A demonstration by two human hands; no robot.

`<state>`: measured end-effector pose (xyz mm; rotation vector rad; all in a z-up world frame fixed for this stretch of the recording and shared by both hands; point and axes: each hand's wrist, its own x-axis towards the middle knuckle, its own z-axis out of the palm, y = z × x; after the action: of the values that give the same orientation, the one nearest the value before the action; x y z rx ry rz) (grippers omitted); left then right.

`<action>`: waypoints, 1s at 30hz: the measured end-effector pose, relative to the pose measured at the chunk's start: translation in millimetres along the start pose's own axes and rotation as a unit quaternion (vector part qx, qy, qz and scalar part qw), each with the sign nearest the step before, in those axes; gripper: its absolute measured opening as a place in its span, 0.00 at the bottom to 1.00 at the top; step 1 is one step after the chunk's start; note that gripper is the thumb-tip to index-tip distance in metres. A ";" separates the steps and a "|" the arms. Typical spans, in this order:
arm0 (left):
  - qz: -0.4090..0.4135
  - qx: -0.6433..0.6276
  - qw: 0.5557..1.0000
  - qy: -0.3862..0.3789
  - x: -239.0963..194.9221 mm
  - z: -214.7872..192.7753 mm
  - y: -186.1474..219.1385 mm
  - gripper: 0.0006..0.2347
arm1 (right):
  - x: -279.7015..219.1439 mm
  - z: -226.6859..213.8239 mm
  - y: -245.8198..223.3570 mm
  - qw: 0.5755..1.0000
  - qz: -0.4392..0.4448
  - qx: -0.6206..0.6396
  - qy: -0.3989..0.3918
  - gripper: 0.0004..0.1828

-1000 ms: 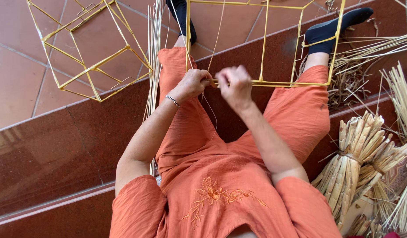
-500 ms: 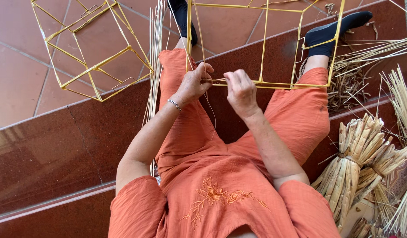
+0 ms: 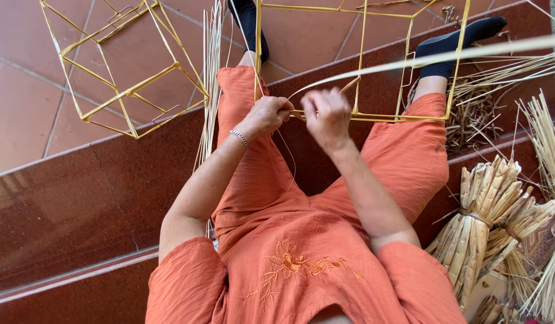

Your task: The person sits on the floor and weaves thin bamboo strips into a yellow wire basket frame. They repeatedly insert and adjust the strips by hand to build up the basket walls.

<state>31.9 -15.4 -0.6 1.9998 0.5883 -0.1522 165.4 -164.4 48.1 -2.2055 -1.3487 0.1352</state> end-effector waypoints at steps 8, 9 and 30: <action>-0.048 -0.026 0.997 -0.054 4.9 -6.3 6.6 0.07 | -56.6 32.0 -21.9 0.998 -0.013 -0.015 0.059 0.11; -0.047 -0.028 0.997 -0.052 6.4 -10.8 10.6 0.07 | -55.0 38.2 -21.9 0.994 0.067 0.077 0.040 0.10; -0.433 0.113 0.881 0.151 -120.7 -4.4 -250.0 0.11 | -75.2 66.9 -3.9 0.838 0.292 0.451 -0.101 0.08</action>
<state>-190.7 41.8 -156.4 1.8466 1.7174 -0.4700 101.5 -200.3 -20.9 -1.6800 -0.4430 1.0269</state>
